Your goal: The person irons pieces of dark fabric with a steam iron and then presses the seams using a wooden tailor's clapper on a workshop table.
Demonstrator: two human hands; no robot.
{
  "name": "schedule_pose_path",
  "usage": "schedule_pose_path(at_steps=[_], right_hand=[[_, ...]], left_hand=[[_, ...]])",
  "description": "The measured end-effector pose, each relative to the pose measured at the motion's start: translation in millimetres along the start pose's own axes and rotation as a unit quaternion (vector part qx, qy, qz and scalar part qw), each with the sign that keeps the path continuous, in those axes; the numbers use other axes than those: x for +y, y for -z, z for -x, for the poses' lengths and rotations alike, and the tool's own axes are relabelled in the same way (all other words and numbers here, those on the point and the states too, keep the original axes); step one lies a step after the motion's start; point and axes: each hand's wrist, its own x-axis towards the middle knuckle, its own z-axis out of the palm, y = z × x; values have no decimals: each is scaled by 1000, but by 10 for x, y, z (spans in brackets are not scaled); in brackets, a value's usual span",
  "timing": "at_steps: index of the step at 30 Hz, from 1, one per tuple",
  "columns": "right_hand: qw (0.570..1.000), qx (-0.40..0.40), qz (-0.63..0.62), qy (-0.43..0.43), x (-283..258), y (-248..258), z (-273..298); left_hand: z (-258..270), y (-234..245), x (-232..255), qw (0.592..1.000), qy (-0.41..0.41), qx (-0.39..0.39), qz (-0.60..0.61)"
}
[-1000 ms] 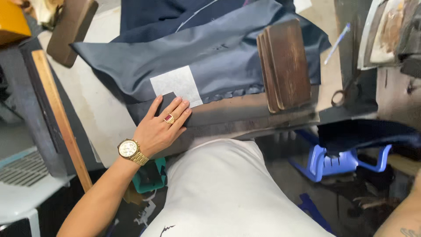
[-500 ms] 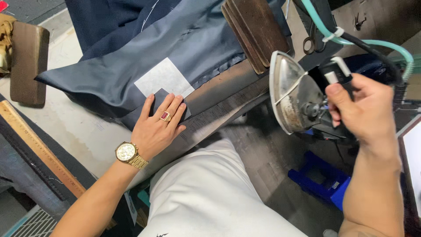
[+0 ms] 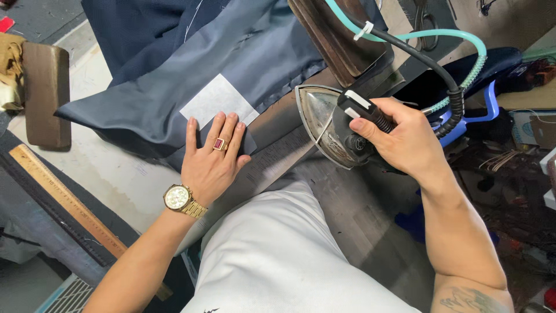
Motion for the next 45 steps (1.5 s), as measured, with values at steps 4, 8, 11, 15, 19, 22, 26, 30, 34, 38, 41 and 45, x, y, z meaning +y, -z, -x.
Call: schedule_pose_path(at_steps=[4, 8, 11, 15, 19, 22, 26, 30, 34, 38, 41, 45], right_hand=[[1000, -2, 3, -16, -88, -72, 9], [1000, -12, 13, -17, -88, -142, 5], [999, -12, 46, -13, -116, -234, 15], [993, -7, 114, 14, -196, -408, 28], [988, -8, 148, 51, -441, -560, -40], [970, -12, 200, 135, -670, -676, -51], [948, -13, 278, 151, -718, -796, -94], [956, -30, 273, 102, -741, -748, -162], [952, -30, 301, 50, -465, -629, -256], [958, -11, 283, -49, -269, -446, -200], [964, -8, 249, -88, -152, -302, -102], [974, -12, 195, -119, -110, -146, 34]], left_hand=[[26, 5, -37, 1000, -1, -3, 12], [39, 12, -51, 1000, 5, -3, 16], [63, 9, -69, 1000, 9, 1, 21], [70, 12, -64, 999, 12, 15, 26], [71, 18, -58, 999, 13, 14, 28], [76, 43, -53, 999, 17, 11, 31], [89, 23, -53, 999, 25, 9, 40], [95, 6, -44, 999, 32, 10, 37], [99, 17, -39, 999, 32, 10, 42], [90, 4, -30, 998, 36, 10, 40], [87, 21, -19, 999, 41, 8, 35], [21, 76, -35, 997, 38, 59, 31]])
